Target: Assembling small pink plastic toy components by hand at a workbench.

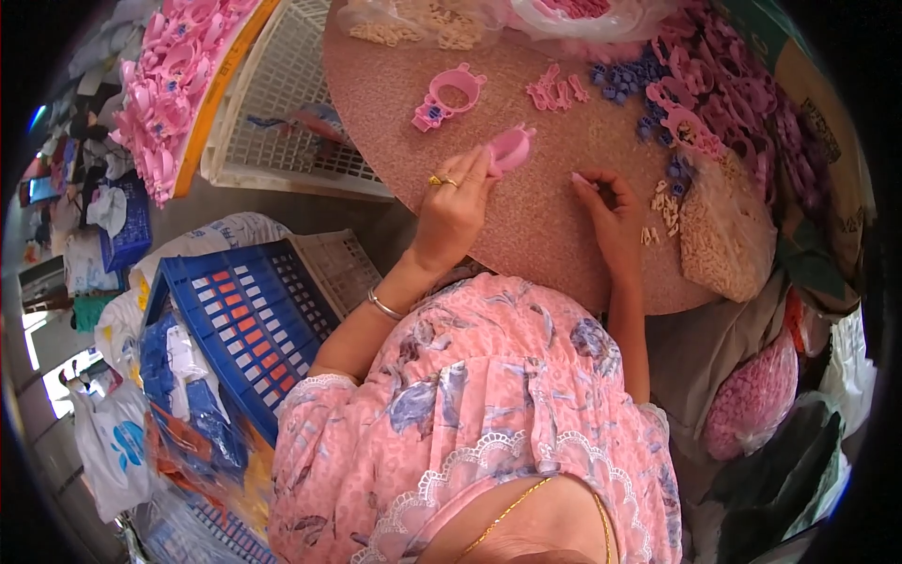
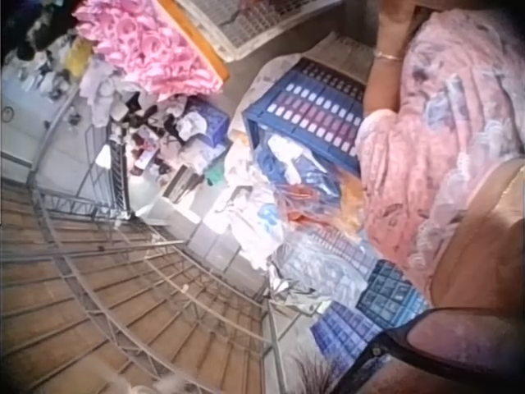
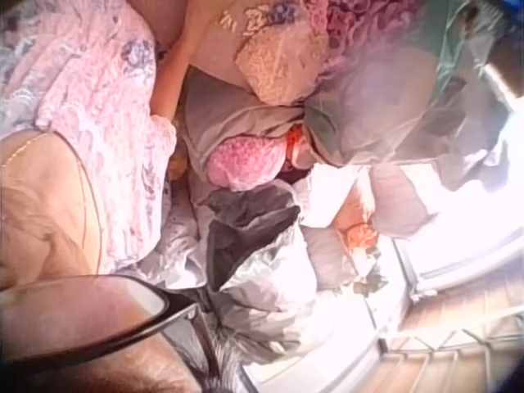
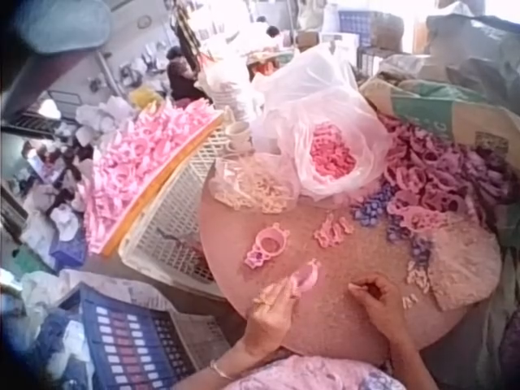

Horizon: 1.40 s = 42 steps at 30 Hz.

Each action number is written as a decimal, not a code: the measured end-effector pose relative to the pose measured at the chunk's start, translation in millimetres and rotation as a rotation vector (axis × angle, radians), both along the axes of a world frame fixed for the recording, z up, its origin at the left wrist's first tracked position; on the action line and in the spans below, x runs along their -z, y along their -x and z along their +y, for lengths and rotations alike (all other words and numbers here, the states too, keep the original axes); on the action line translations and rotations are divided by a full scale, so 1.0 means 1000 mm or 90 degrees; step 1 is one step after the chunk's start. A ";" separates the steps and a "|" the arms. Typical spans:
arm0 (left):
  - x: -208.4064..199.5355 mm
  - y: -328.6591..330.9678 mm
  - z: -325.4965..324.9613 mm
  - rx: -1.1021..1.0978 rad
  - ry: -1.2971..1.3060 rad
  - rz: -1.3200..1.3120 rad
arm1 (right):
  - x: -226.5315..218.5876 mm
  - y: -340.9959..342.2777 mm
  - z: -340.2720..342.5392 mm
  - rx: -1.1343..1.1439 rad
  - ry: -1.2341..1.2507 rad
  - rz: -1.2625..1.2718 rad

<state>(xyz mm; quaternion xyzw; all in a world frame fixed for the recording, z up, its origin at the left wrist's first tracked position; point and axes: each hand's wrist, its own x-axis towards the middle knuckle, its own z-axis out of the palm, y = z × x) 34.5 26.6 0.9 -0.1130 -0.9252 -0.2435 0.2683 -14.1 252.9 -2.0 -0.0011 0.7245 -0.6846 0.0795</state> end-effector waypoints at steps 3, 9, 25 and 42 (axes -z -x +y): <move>-0.017 -0.005 0.002 -0.065 -0.292 -0.187 | -0.001 -0.001 0.000 0.004 0.005 -0.001; -0.023 -0.001 -0.007 0.073 -1.112 -0.475 | -0.025 -0.010 -0.013 -0.046 0.036 0.047; -0.031 -0.029 -0.024 -0.128 -0.954 -0.512 | -0.015 -0.029 -0.035 0.030 0.194 -0.014; -0.016 -0.091 -0.016 -0.247 -1.147 -0.444 | -0.011 -0.034 -0.027 0.009 0.149 0.006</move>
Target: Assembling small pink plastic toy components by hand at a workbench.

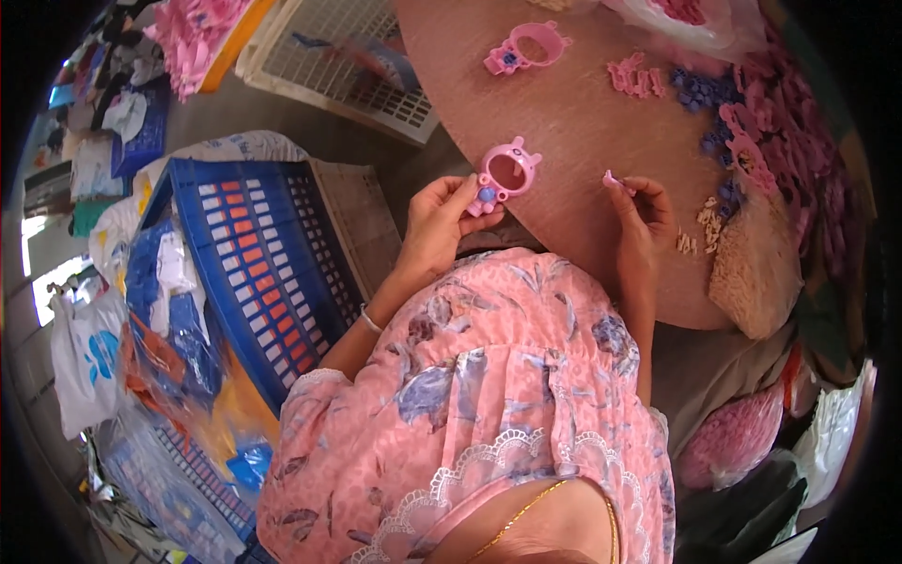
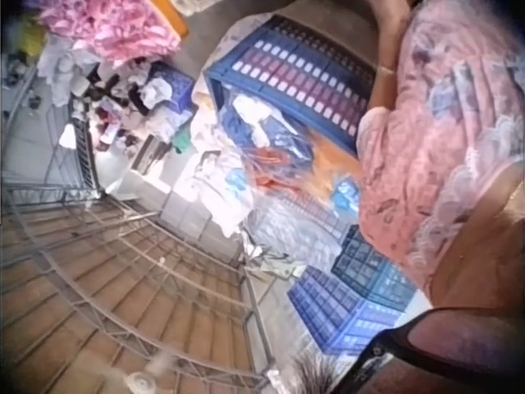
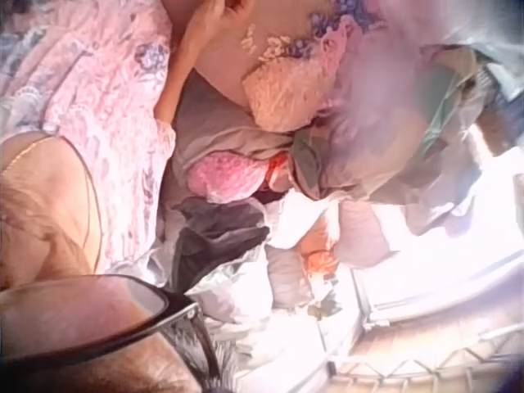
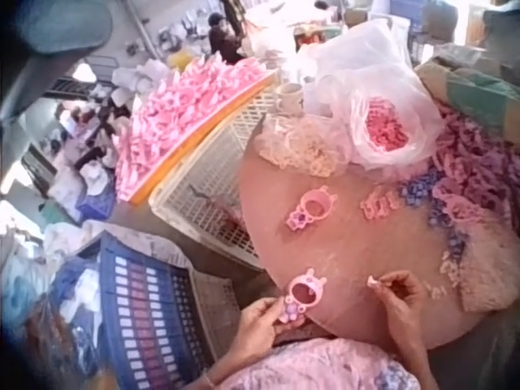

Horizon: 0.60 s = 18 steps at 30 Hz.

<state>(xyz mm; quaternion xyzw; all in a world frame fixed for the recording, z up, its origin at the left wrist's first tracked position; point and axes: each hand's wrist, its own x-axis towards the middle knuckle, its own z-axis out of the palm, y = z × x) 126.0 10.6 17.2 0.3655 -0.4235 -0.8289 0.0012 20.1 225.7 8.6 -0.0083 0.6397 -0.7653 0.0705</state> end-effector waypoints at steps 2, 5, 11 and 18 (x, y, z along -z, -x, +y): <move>0.014 0.000 0.002 0.011 -0.013 0.023 | 0.004 -0.001 0.001 -0.018 -0.001 0.011; 0.018 -0.003 0.003 0.017 -0.029 0.032 | 0.006 -0.001 -0.004 -0.024 -0.041 0.052; 0.004 0.005 -0.003 -0.003 0.328 0.285 | 0.014 0.015 0.000 0.007 -0.492 0.305; 0.013 0.027 -0.021 0.035 0.972 0.454 | -0.002 0.012 -0.040 -0.226 -0.613 0.632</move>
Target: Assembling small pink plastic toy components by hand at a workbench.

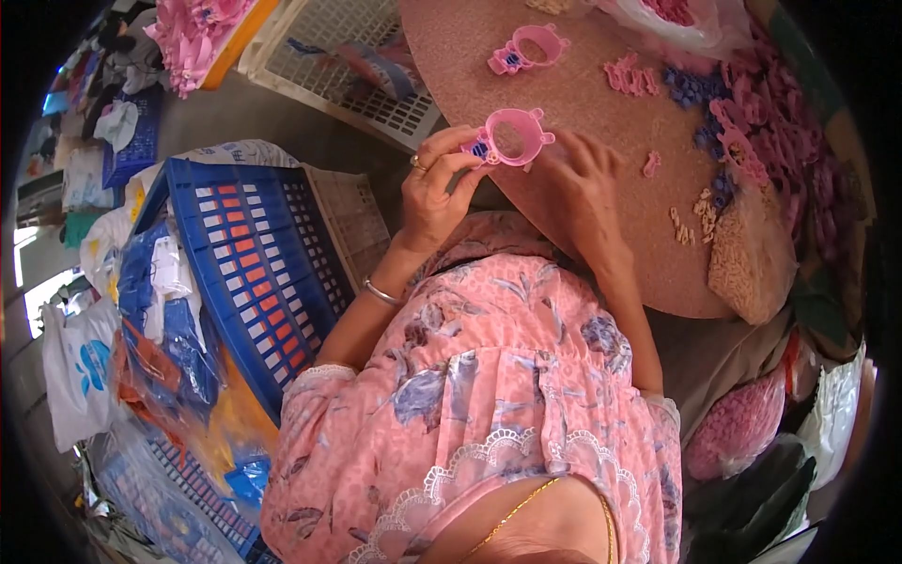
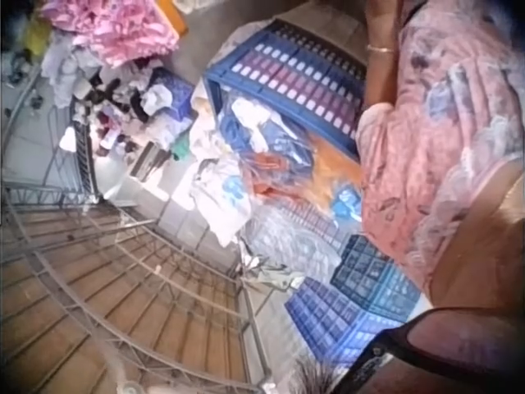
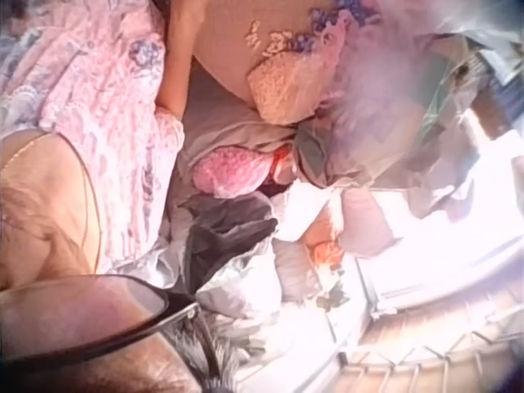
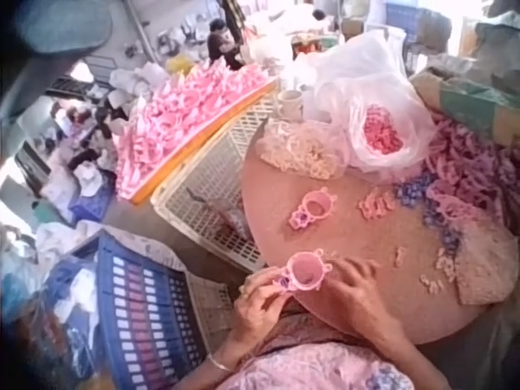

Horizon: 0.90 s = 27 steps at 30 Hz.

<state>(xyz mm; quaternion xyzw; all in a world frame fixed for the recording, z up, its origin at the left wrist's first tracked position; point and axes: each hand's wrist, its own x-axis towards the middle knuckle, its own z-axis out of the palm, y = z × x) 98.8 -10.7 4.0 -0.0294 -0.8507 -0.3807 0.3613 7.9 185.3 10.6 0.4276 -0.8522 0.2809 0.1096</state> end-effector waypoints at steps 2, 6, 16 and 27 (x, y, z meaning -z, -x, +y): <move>0.011 0.001 0.000 -0.010 -0.013 -0.032 | 0.003 -0.001 -0.008 0.002 0.002 -0.021; 0.013 0.003 0.001 -0.032 0.012 -0.082 | 0.008 -0.001 0.004 0.101 0.017 -0.121; 0.014 0.011 0.002 -0.066 -0.047 -0.069 | -0.011 -0.016 -0.015 -0.027 0.001 -0.081; 0.006 0.011 0.024 0.006 -0.052 -0.073 | -0.033 -0.018 -0.014 0.122 0.188 -0.230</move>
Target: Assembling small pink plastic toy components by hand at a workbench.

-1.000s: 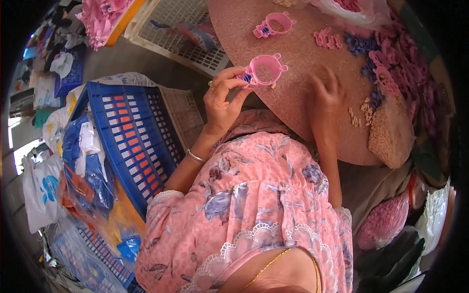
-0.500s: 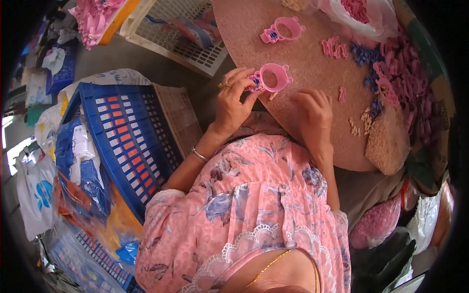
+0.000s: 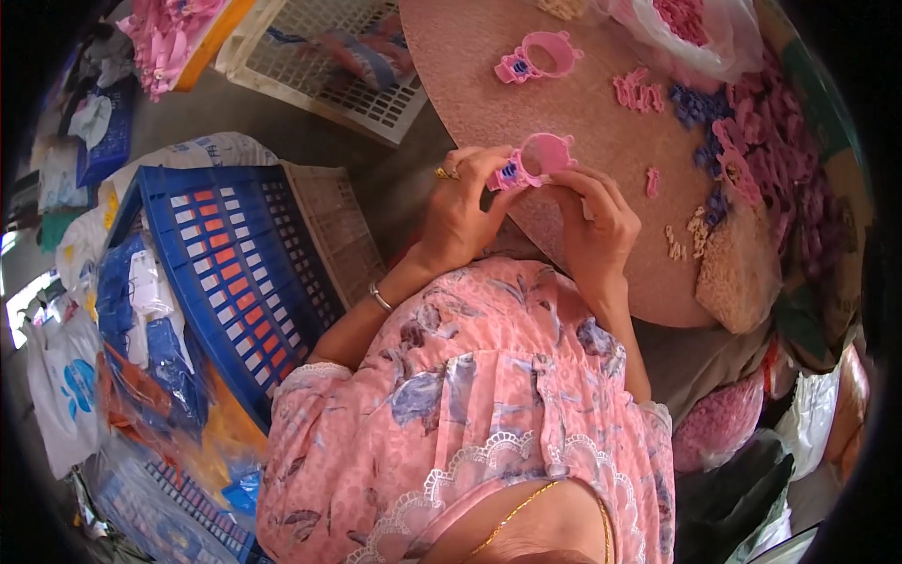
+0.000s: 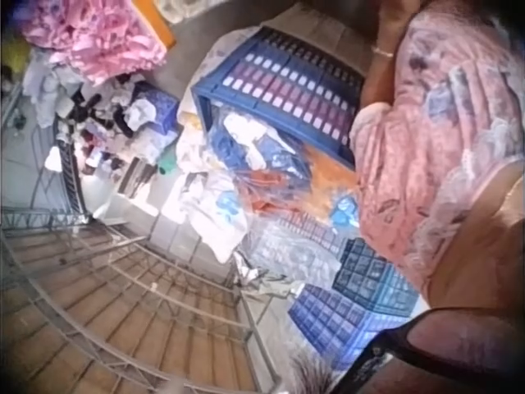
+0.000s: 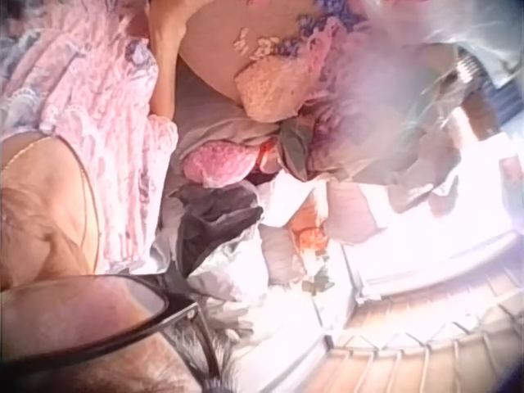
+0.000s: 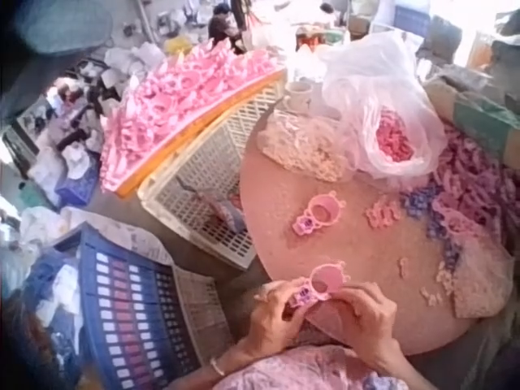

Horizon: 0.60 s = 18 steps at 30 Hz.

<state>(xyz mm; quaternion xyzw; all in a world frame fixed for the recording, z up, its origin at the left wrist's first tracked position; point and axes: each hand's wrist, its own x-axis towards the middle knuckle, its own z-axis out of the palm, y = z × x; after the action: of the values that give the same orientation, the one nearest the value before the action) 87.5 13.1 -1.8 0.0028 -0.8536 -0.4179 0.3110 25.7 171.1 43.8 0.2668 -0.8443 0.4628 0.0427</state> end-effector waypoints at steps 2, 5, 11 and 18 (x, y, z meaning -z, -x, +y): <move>-0.003 0.001 0.007 0.042 0.028 0.024 | -0.001 0.003 -0.002 0.015 0.018 0.033; -0.005 0.002 0.013 0.050 0.017 0.040 | 0.004 0.005 0.000 -0.002 -0.078 0.150; -0.001 0.003 0.015 0.108 -0.015 0.068 | 0.000 0.005 0.006 -0.008 -0.143 0.144; 0.000 0.003 0.018 0.122 -0.098 0.045 | -0.016 0.003 0.005 0.032 -0.102 -0.017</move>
<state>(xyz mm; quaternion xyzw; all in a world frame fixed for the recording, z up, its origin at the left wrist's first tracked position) 84.4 31.3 -1.4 -0.0700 -0.8040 -0.5096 0.2984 23.1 176.6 60.2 0.2422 -0.8855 0.3958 0.0214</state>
